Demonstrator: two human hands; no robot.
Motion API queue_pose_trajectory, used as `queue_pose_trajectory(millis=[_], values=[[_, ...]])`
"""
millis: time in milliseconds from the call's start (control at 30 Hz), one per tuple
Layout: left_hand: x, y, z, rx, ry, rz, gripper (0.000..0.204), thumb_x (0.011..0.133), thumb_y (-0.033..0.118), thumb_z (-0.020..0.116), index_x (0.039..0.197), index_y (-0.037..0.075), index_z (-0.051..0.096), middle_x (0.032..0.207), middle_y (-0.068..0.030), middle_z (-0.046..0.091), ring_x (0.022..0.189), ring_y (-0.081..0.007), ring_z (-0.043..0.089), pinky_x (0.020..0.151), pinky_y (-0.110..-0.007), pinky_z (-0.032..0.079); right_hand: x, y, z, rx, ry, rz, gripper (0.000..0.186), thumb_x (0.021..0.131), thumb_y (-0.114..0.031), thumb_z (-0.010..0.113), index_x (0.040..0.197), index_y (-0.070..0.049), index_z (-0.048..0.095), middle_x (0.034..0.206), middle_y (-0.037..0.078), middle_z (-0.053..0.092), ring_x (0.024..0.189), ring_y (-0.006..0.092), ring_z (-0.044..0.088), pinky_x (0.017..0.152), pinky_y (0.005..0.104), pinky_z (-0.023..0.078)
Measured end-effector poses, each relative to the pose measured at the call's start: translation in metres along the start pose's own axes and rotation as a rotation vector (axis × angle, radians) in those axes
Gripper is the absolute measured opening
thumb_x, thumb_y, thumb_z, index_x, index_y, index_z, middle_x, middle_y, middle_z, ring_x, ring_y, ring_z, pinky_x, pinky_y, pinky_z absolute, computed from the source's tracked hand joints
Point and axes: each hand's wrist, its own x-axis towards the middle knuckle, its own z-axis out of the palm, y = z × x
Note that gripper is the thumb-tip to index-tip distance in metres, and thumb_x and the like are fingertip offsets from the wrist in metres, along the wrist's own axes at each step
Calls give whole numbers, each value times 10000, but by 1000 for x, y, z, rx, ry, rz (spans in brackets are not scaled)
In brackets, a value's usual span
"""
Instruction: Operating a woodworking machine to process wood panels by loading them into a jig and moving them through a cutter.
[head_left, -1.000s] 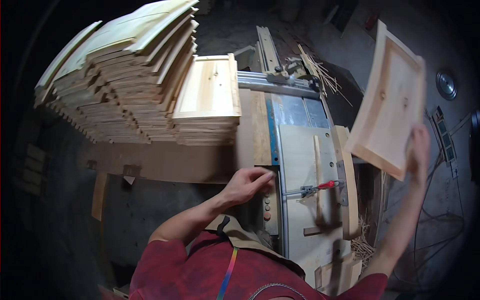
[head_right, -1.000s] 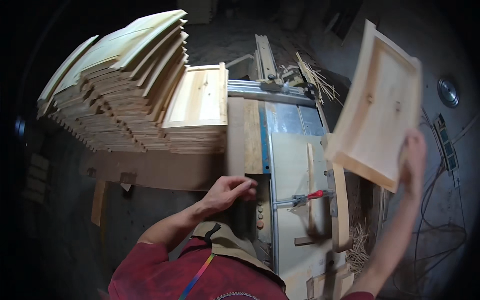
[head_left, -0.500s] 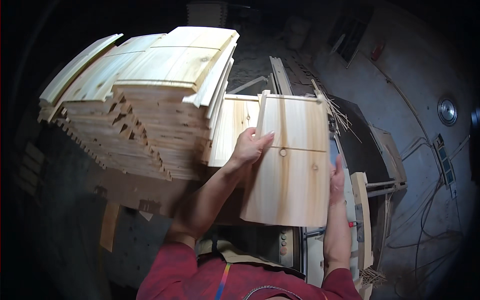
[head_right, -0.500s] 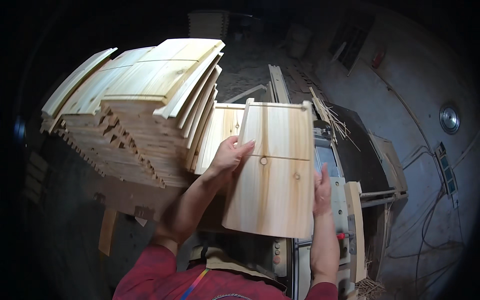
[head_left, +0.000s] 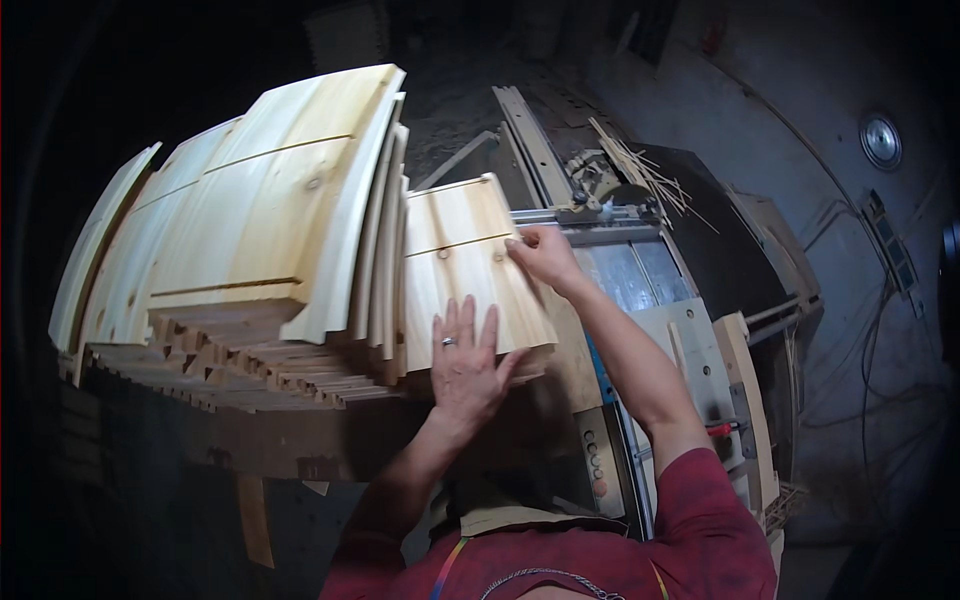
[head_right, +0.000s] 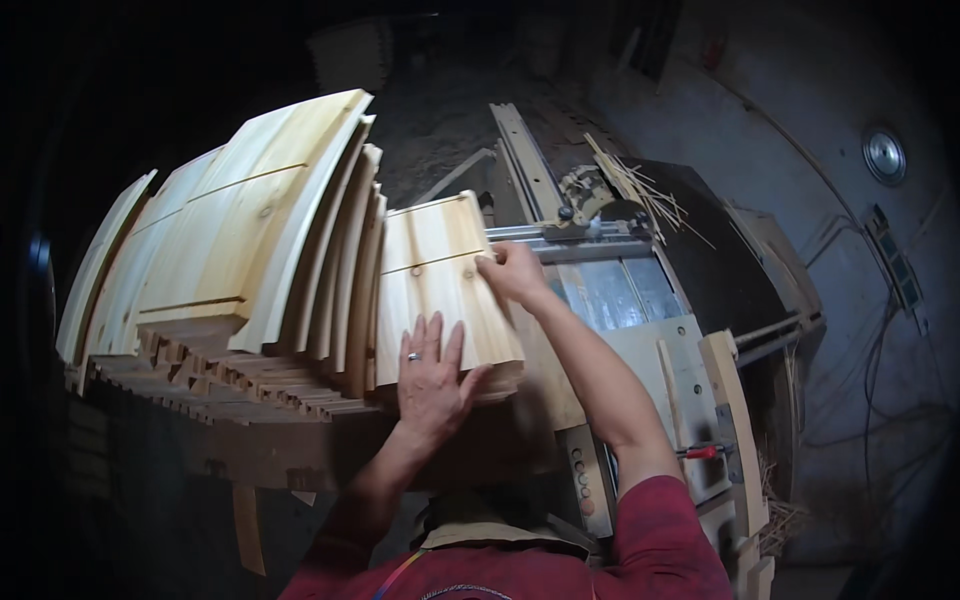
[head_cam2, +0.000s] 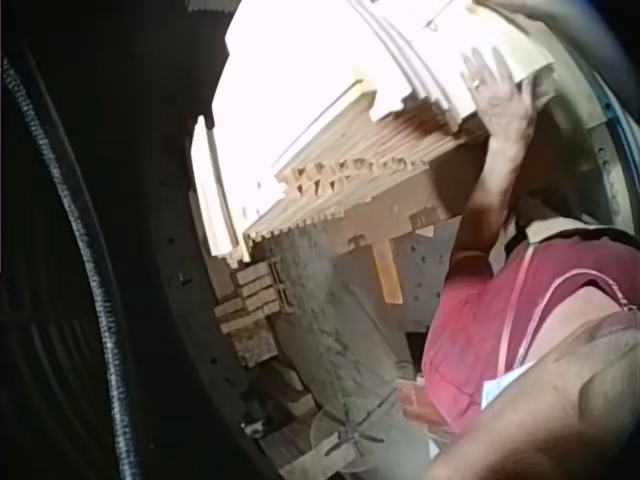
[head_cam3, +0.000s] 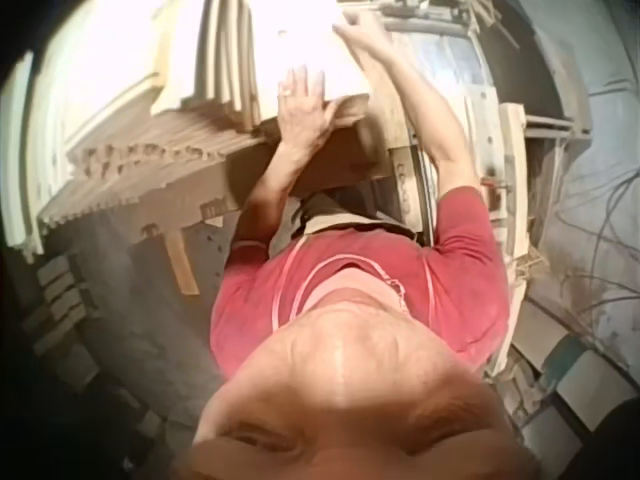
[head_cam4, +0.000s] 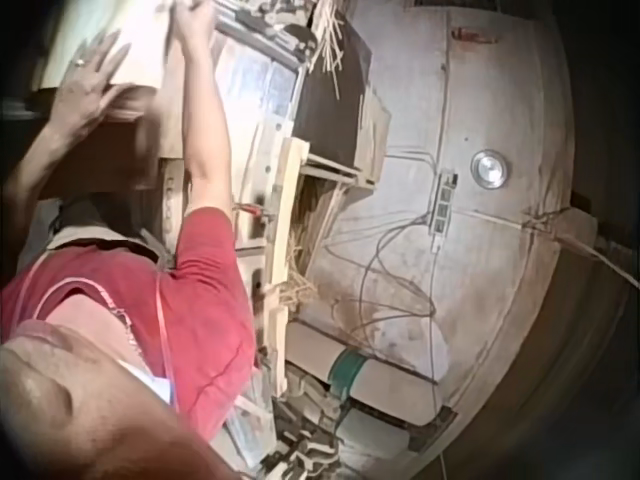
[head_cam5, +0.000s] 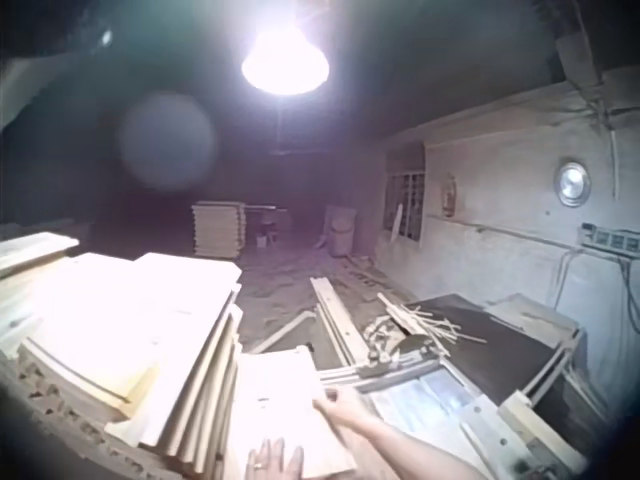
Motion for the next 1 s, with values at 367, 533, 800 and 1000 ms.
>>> queue_pose_trajectory(millis=[367, 533, 800, 1000], values=[[44, 272, 6, -1017, 39, 629, 292, 999, -71, 612, 1281, -31, 676, 1004, -143, 757, 801, -218, 757, 754, -338, 582, -462, 95, -93, -136, 335, 92, 184, 939, -191, 726, 1059, -53, 743, 953, 147, 710, 946, 392, 693, 833, 497, 548], [16, 613, 72, -1068, -373, 921, 185, 950, 244, 824, 1071, 110, 785, 668, -71, 677, 560, -194, 622, 562, -312, 482, -756, 107, -78, -94, 420, 733, 356, 941, -308, 753, 1208, -74, 735, 941, 166, 733, 912, 378, 724, 796, 499, 561], [-333, 894, 375, -26, -1210, 1838, 1114, 903, 712, 710, 1599, -70, 327, 1555, -295, 527, 1432, -452, 517, 1200, -498, 408, -961, -43, -59, 66, 1294, 1277, 523, 925, -304, 837, 1335, -12, 695, 1067, 195, 740, 947, 295, 738, 804, 397, 599], [-328, 905, 388, -630, -849, 2093, 343, 1038, 333, 605, 1111, 29, 745, 988, -263, 741, 901, -470, 706, 800, -549, 559, -1013, -80, -189, -343, 1578, 1154, 360, 973, -299, 781, 1135, 19, 737, 818, 156, 688, 745, 311, 695, 707, 413, 545]])
